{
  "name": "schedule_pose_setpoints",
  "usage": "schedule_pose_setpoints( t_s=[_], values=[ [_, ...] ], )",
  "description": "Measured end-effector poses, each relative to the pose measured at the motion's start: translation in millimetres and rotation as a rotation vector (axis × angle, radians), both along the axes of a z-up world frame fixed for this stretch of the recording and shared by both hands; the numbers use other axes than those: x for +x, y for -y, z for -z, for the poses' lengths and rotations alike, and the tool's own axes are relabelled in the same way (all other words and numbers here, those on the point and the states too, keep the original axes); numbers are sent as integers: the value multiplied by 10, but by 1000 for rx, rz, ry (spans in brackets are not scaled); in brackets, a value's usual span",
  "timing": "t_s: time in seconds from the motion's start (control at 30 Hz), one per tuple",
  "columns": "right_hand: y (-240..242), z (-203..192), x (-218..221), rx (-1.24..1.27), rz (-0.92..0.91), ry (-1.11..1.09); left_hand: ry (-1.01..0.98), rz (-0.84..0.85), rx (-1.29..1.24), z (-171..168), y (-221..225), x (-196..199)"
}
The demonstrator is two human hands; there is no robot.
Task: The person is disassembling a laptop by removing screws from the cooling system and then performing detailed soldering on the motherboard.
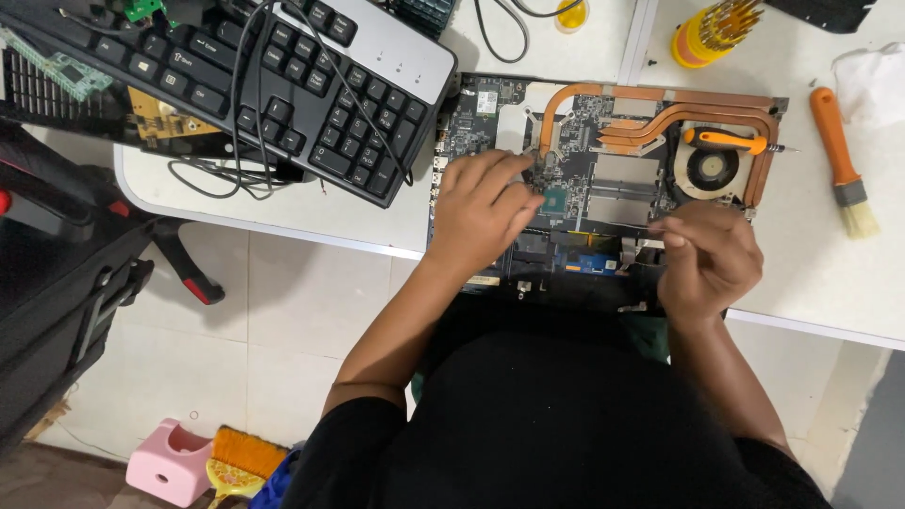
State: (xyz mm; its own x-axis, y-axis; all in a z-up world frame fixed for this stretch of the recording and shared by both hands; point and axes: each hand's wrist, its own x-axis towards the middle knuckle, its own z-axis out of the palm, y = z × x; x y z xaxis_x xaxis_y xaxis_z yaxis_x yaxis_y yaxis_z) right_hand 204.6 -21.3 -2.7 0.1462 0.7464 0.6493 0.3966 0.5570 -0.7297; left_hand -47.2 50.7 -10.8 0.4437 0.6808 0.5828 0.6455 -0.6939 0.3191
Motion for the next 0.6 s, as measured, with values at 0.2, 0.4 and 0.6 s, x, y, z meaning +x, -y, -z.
schedule_pose_setpoints(
  t_s=[0.2, 0.4, 0.6],
  values=[
    [-161, -152, -16, -136, -102, 176, -314, 118, -615, -416, 87, 313],
    [-519, -208, 55, -151, -177, 218, 306, 248, -511, 262, 222, 438],
    [-1421, -152, 213, -273, -273, 198, 255, 65, -446, 355, 133, 155]
  ],
)
